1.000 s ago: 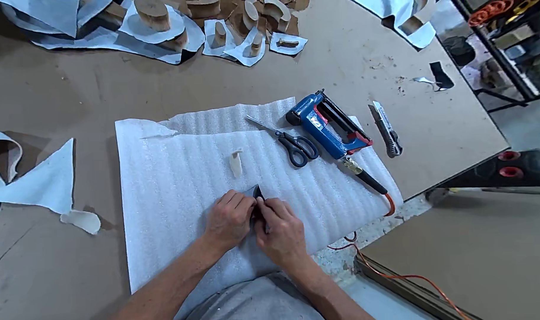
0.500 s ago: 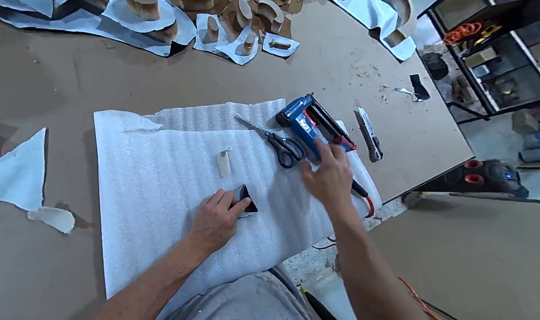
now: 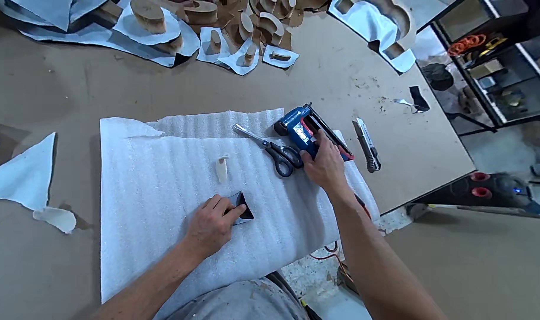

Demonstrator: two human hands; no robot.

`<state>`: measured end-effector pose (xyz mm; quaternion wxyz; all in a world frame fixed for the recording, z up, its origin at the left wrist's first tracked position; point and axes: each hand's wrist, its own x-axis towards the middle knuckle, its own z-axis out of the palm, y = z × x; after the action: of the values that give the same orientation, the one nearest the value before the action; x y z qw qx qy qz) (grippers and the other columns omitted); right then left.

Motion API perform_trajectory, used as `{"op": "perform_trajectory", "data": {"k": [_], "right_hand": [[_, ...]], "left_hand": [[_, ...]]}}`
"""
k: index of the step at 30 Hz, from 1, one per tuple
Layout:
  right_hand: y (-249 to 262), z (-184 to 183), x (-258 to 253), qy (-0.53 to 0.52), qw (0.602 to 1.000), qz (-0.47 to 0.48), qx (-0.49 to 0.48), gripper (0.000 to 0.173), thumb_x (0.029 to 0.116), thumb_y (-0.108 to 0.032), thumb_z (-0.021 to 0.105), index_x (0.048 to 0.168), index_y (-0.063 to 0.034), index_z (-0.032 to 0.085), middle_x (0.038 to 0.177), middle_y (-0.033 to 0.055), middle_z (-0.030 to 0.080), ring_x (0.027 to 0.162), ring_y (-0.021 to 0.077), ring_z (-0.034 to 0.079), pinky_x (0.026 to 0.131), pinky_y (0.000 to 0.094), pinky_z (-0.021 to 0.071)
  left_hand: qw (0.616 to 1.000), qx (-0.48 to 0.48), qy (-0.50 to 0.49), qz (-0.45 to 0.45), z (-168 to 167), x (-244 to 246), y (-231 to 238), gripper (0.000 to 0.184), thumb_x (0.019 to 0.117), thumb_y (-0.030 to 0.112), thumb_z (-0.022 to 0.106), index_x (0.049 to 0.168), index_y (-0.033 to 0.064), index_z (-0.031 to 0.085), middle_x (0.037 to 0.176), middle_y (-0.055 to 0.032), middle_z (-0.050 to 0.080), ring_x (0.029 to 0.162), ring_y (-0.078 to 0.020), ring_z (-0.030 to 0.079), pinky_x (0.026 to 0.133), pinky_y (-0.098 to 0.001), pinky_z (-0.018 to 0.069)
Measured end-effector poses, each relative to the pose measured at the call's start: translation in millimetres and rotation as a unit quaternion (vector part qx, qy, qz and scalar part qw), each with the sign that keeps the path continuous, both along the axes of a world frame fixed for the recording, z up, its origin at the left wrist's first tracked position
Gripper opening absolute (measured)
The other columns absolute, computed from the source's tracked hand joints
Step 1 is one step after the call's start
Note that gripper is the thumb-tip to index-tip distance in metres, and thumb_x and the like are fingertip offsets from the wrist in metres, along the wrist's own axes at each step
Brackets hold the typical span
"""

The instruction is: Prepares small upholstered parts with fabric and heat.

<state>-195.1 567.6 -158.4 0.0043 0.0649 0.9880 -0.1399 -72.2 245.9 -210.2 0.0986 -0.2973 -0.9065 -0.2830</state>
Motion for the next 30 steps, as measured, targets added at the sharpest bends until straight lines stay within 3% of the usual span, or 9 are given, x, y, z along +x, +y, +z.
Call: {"op": "perform_trajectory", "data": {"k": [5, 8, 9, 11, 13, 16, 18, 23, 30], "right_hand": [[11.4, 22.0, -20.8, -0.06, 0.998, 0.016, -0.027, 0.078, 0.0849, -0.023, 0.076, 0.153, -0.0053, 0.043, 0.124, 0.0236, 0.066, 0.113, 0.0444, 0.065, 0.093, 0.0692, 0.0493], [18.7, 62.6, -3.4, -0.075, 0.997, -0.022, -0.005, 0.064, 0.0895, -0.032, 0.07, 0.148, -0.0133, 0.052, 0.114, 0.0232, 0.07, 0.103, 0.0459, 0.067, 0.083, 0.0726, 0.0494], [20.1, 75.9, 13.7, -0.071, 0.997, -0.028, -0.002, 0.058, 0.0914, -0.039, 0.066, 0.143, -0.0153, 0.057, 0.106, 0.0217, 0.071, 0.093, 0.0438, 0.068, 0.076, 0.0714, 0.0496], [14.7, 100.6, 62.1, -0.071, 0.996, -0.042, -0.028, 0.05, 0.0927, -0.054, 0.059, 0.125, -0.0168, 0.068, 0.084, 0.0117, 0.069, 0.072, 0.0311, 0.067, 0.061, 0.0598, 0.0522], [-7.5, 118.8, 116.4, -0.09, 0.988, -0.068, -0.109, 0.038, 0.0892, -0.047, 0.061, 0.101, -0.0115, 0.069, 0.069, 0.0028, 0.065, 0.057, 0.0189, 0.065, 0.051, 0.0464, 0.055], [-59.5, 128.2, 179.0, -0.118, 0.97, -0.075, -0.197, 0.028, 0.0867, -0.03, 0.069, 0.094, -0.0029, 0.07, 0.073, 0.0018, 0.069, 0.062, 0.0114, 0.067, 0.057, 0.0375, 0.0585], [-87.3, 122.3, 194.4, -0.132, 0.97, -0.065, -0.192, 0.025, 0.0849, -0.025, 0.074, 0.094, -0.0025, 0.072, 0.075, 0.0031, 0.072, 0.065, 0.0094, 0.069, 0.06, 0.0359, 0.0595], [-117.1, 104.8, 189.2, -0.187, 0.972, -0.024, -0.14, 0.027, 0.0829, -0.026, 0.074, 0.097, -0.0039, 0.075, 0.071, 0.0065, 0.071, 0.061, 0.0163, 0.068, 0.055, 0.0428, 0.0547], [-121.2, 95.7, 186.3, -0.183, 0.973, -0.014, -0.142, 0.032, 0.0862, -0.025, 0.072, 0.101, 0.0031, 0.073, 0.078, 0.0126, 0.074, 0.069, 0.0161, 0.071, 0.063, 0.0367, 0.0578]], "left_hand": [[1.0, 0.007, 0.016, 0.01, -2.7, 1.0, -0.1, 0.029, 0.0949, 0.013, 0.055, 0.109, 0.0206, 0.08, 0.083, -0.0019, 0.065, 0.078, -0.0183, 0.063, 0.066, -0.0315, 0.0538], [1.0, 0.01, 0.022, 0.011, -4.4, -0.3, 0.7, 0.027, 0.0952, 0.013, 0.056, 0.107, 0.0197, 0.079, 0.086, -0.0023, 0.067, 0.081, -0.019, 0.065, 0.068, -0.032, 0.0555], [1.0, 0.012, 0.022, 0.012, -4.1, 0.6, 0.7, 0.026, 0.0951, 0.013, 0.056, 0.107, 0.0196, 0.079, 0.086, -0.0021, 0.067, 0.081, -0.019, 0.065, 0.069, -0.0322, 0.0557], [1.0, 0.017, 0.02, 0.012, -2.5, 2.1, -0.4, 0.025, 0.0965, 0.013, 0.056, 0.107, 0.0189, 0.078, 0.087, -0.0018, 0.068, 0.083, -0.0189, 0.066, 0.071, -0.0327, 0.0561], [0.999, 0.025, 0.016, 0.009, -1.0, 1.9, -1.8, 0.027, 0.096, 0.014, 0.055, 0.109, 0.0178, 0.078, 0.09, -0.0021, 0.07, 0.084, -0.0194, 0.067, 0.072, -0.0339, 0.0563], [1.0, 0.025, 0.001, -0.015, 0.5, 2.9, -5.8, 0.031, 0.0947, 0.013, 0.054, 0.115, 0.0159, 0.077, 0.097, -0.0035, 0.072, 0.091, -0.0217, 0.068, 0.076, -0.0353, 0.0572], [0.999, 0.024, 0.0, -0.026, 0.1, 2.0, -7.7, 0.029, 0.0951, 0.01, 0.055, 0.115, 0.0147, 0.076, 0.098, -0.0047, 0.072, 0.093, -0.0226, 0.069, 0.077, -0.0351, 0.058], [0.999, 0.024, -0.007, -0.027, 2.4, 2.7, -9.9, 0.027, 0.097, 0.01, 0.055, 0.115, 0.0121, 0.075, 0.1, -0.005, 0.074, 0.094, -0.0227, 0.07, 0.08, -0.0342, 0.0572], [0.999, 0.038, -0.024, -0.021, 4.6, 3.1, -9.9, 0.028, 0.0978, 0.008, 0.054, 0.117, 0.0095, 0.074, 0.101, -0.0058, 0.074, 0.091, -0.0222, 0.069, 0.079, -0.0324, 0.0564]]}}
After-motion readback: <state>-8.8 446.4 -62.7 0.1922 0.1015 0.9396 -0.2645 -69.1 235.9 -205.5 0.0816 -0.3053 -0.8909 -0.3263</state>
